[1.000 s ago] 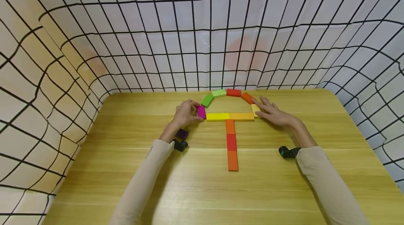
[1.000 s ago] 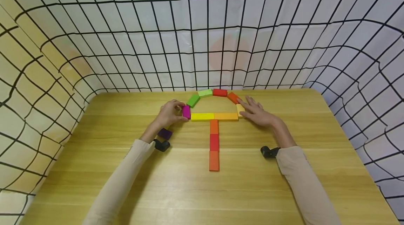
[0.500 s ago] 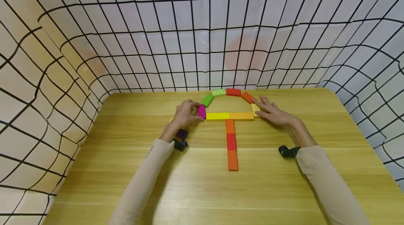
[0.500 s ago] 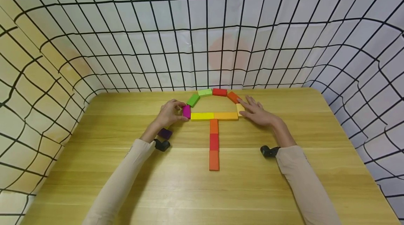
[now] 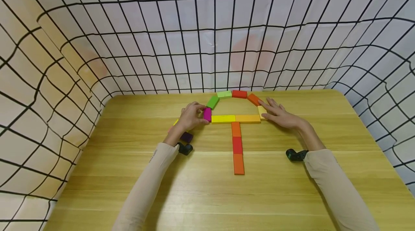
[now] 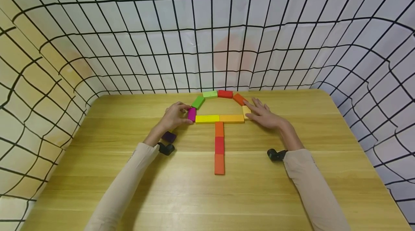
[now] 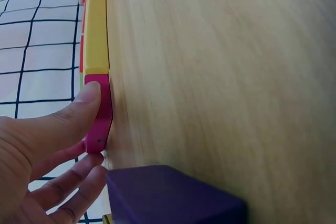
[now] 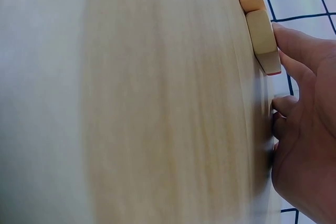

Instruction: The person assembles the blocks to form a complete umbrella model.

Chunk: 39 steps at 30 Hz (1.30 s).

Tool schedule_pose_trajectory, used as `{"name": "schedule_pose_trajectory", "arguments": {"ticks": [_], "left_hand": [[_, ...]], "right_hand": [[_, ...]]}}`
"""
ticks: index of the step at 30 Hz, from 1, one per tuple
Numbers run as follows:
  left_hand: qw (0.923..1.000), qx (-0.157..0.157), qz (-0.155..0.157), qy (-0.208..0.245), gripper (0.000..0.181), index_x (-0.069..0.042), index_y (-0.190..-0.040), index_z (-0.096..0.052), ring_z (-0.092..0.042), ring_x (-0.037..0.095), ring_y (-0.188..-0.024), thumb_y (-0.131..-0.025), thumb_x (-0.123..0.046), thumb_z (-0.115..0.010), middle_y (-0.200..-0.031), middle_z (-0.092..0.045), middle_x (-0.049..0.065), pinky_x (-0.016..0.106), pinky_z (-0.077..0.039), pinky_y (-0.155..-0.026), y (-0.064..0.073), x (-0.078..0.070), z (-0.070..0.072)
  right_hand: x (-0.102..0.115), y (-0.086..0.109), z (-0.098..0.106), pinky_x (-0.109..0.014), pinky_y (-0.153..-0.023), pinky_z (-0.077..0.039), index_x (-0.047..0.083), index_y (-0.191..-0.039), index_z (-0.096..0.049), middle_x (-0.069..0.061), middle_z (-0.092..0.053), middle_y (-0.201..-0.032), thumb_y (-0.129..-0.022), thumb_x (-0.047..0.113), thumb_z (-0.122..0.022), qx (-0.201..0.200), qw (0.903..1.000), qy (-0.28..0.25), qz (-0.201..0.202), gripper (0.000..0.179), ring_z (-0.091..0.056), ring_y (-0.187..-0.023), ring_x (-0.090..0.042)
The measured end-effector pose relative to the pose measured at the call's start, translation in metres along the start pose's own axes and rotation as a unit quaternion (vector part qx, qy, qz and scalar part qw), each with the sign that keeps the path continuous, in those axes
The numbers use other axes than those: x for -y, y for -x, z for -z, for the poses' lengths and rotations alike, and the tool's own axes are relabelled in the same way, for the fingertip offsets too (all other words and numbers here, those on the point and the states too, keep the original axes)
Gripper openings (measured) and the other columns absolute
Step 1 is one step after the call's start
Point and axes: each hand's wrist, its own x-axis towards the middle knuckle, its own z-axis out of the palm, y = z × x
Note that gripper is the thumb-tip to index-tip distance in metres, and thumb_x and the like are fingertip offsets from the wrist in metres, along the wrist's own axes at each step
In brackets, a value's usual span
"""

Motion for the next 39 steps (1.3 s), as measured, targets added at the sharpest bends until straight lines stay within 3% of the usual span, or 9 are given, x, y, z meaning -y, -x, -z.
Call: {"name": "schedule_pose_trajectory", "arguments": {"ticks": [17, 24, 29, 35, 39], "left_hand": [[1.0000, 0.002, -0.001, 0.000, 0.064, -0.003, -0.137, -0.065, -0.061, 0.031, -0.117, -0.082, -0.023, -0.090, -0.129, -0.066, 0.014, 0.040, -0.035, -0.090, -0.002, -0.001, -0.001], [0.9996, 0.009, 0.001, 0.025, 0.067, -0.001, -0.141, -0.061, -0.063, 0.032, -0.121, -0.084, -0.023, -0.088, -0.135, -0.064, 0.016, 0.052, -0.036, -0.108, 0.002, 0.004, 0.003], [0.9987, 0.025, -0.008, 0.043, 0.062, 0.001, -0.143, -0.058, -0.062, 0.034, -0.126, -0.090, -0.019, -0.083, -0.139, -0.063, 0.018, 0.058, -0.033, -0.118, 0.014, 0.010, 0.015], [0.9952, 0.062, -0.035, 0.067, 0.055, 0.005, -0.140, -0.059, -0.060, 0.039, -0.126, -0.091, -0.011, -0.079, -0.135, -0.065, 0.022, 0.055, -0.046, -0.112, 0.039, 0.022, 0.034], [0.9939, 0.068, -0.039, 0.077, 0.052, 0.006, -0.140, -0.059, -0.059, 0.041, -0.127, -0.093, -0.008, -0.077, -0.136, -0.064, 0.023, 0.056, -0.046, -0.112, 0.056, 0.032, 0.043]], "right_hand": [[-0.002, 0.001, -0.001, -0.067, -0.123, 0.017, 0.020, -0.168, -0.010, -0.020, 0.017, -0.173, -0.111, 0.036, -0.045, -0.007, 0.9999, -0.001, 0.009, 0.068, 0.022, -0.158, -0.042], [-0.004, 0.000, -0.001, -0.067, -0.123, 0.018, 0.021, -0.168, -0.009, -0.019, 0.018, -0.173, -0.111, 0.038, -0.044, -0.007, 1.0000, -0.005, 0.002, 0.069, 0.024, -0.158, -0.040], [-0.004, -0.002, -0.001, -0.066, -0.123, 0.018, 0.023, -0.168, -0.008, -0.017, 0.019, -0.173, -0.112, 0.039, -0.043, -0.003, 1.0000, 0.002, -0.004, 0.069, 0.024, -0.158, -0.039], [-0.004, 0.000, -0.002, -0.064, -0.123, 0.020, 0.020, -0.168, -0.011, -0.022, 0.017, -0.172, -0.111, 0.037, -0.045, -0.012, 0.9997, -0.013, 0.018, 0.068, 0.022, -0.158, -0.042], [-0.003, 0.001, -0.003, -0.064, -0.123, 0.021, 0.020, -0.168, -0.011, -0.024, 0.017, -0.172, -0.111, 0.036, -0.045, -0.013, 0.9992, -0.024, 0.028, 0.068, 0.023, -0.157, -0.043]]}}
